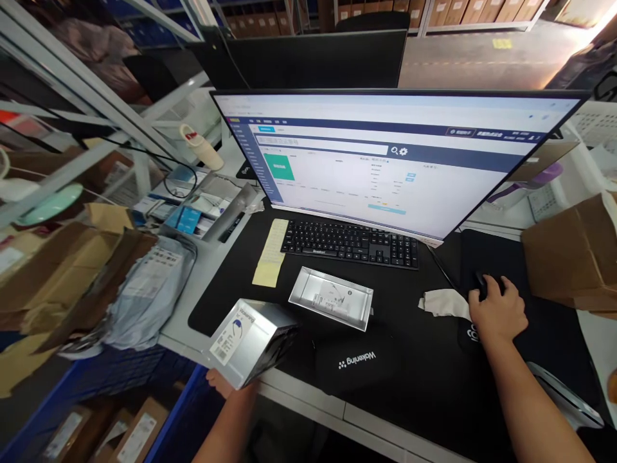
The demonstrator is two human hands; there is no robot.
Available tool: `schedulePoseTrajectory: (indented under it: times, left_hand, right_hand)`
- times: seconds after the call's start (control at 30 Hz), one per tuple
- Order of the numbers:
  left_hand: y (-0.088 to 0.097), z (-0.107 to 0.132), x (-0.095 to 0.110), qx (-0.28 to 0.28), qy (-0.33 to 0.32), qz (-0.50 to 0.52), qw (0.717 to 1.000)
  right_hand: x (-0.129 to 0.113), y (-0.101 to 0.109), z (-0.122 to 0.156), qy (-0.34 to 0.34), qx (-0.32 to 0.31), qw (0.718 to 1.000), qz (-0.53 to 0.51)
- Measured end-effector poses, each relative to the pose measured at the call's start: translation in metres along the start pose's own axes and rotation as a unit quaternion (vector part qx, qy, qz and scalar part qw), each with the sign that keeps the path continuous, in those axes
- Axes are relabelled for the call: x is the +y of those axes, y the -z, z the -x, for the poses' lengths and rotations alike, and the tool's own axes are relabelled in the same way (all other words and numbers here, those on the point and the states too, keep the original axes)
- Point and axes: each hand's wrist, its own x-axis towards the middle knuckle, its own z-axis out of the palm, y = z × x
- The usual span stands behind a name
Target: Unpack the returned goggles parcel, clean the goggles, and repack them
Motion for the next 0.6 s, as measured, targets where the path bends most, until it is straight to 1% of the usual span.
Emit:
schedulePoseTrajectory:
  times: [0.27,0.43,0.5,0.6]
  left_hand:
    - [-0.009,-0.003,-0.006,0.019,-0.007,-0.006,1.000]
    - [-0.014,-0.005,-0.001,0.030,0.016,-0.003,0.999]
    - [-0.014,-0.004,0.000,0.029,0.020,-0.001,0.999]
    - [-0.008,-0.001,-0.001,0.019,0.009,0.004,1.000]
  right_hand:
    - [0.000,-0.003,0.001,-0.009,0.016,1.000,-0.005]
    - [-0.001,-0.003,0.001,-0.014,0.021,1.000,-0.009]
    - [-0.002,-0.002,0.000,-0.016,0.020,1.000,-0.015]
    - [-0.004,-0.001,-0.001,-0.022,0.026,0.999,-0.023]
